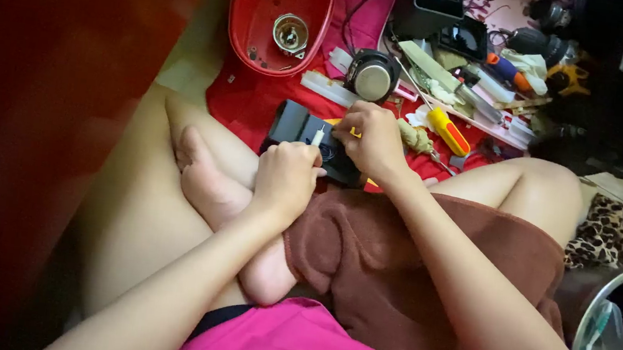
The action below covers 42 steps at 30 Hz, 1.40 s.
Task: Fastening screws into a plastic speaker housing using a manual screwdriver while sitting on the floor.
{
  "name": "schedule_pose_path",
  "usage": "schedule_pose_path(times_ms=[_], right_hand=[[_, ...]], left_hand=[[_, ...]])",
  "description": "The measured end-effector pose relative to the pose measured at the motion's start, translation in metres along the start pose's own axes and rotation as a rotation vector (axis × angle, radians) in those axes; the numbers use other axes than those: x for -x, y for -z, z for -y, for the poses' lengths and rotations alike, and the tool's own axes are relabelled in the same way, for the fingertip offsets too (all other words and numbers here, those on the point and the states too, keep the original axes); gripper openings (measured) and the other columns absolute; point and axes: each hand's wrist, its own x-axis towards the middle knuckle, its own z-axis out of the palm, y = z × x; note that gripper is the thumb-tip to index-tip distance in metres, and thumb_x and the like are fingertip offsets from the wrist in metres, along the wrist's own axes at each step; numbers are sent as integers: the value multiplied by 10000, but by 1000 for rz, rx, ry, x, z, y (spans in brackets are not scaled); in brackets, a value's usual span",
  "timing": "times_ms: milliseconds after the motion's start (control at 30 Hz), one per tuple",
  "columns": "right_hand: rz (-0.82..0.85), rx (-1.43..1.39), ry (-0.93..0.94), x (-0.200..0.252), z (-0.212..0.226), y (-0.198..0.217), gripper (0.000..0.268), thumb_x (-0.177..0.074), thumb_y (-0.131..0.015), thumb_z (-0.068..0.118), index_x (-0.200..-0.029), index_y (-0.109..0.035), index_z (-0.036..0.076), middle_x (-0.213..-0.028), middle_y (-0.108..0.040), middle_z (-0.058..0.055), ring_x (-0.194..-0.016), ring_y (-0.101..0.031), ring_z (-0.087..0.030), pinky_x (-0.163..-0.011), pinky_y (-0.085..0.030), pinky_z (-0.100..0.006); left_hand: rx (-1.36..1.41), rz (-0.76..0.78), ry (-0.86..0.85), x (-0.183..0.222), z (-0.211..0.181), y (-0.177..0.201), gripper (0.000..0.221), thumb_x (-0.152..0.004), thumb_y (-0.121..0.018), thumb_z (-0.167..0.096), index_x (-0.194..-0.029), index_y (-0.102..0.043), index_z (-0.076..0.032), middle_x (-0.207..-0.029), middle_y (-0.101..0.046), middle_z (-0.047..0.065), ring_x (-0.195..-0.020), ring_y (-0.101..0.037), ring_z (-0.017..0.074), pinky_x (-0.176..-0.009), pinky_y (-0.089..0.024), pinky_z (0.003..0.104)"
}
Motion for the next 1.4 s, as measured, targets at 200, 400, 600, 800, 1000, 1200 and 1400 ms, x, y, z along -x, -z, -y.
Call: schedule_pose_path(times_ms=[200,400,600,800,1000,1200,1400], right_hand=[[111,254,1,-4,12,9,29,-690,-690,214,-715,-705,216,-745,-584,32,-724,-602,-203,-632,-488,-349],[95,203,-32,-2,9,6,93,-651,-715,214,-743,-711,200,-723,-589,9,-689,-609,-250,-627,-503,-378],[52,136,-45,1,11,5,79,-649,-723,185,-722,-698,169,-707,-590,-37,-708,-608,-288,-622,-501,-402],[32,72,-106,3,9,2,129,-650,-720,168,-775,-697,191,-651,-582,-6,-657,-612,-259,-614,-501,-387],[3,44,-155,6,7,-2,168,-642,-731,143,-805,-703,170,-635,-600,10,-624,-621,-209,-614,-505,-346],[-33,-59,-122,12,0,-2,219,-608,-731,94,-821,-687,119,-607,-576,-13,-563,-592,-182,-579,-484,-321],[-43,-88,-135,15,11,13,220,-612,-733,90,-828,-693,96,-621,-593,-30,-577,-605,-195,-610,-488,-330]], left_hand=[[-28,-38,-69,-2,-1,-5,101,-703,-695,-224,-723,-651,-136,-616,-590,36,-601,-628,260,-557,-522,366],[-193,-181,-239,-3,0,-18,125,-661,-718,-175,-693,-622,-100,-616,-572,39,-573,-618,231,-493,-516,339],[-220,-229,-275,-5,2,-23,143,-641,-728,-139,-676,-598,-90,-629,-566,36,-575,-612,210,-471,-513,323],[-215,-268,-311,-8,4,-28,125,-657,-711,-97,-654,-588,-76,-603,-540,38,-543,-595,210,-433,-489,308],[-219,-307,-318,-7,3,-28,115,-638,-711,-83,-657,-598,-73,-595,-541,36,-550,-606,216,-445,-494,302],[-174,-289,-273,-7,3,-26,152,-649,-725,-183,-687,-619,-81,-610,-553,30,-561,-606,211,-459,-505,318],[-185,-263,-248,-7,3,-27,175,-638,-740,-202,-706,-629,-85,-617,-565,32,-577,-609,209,-479,-512,324]])
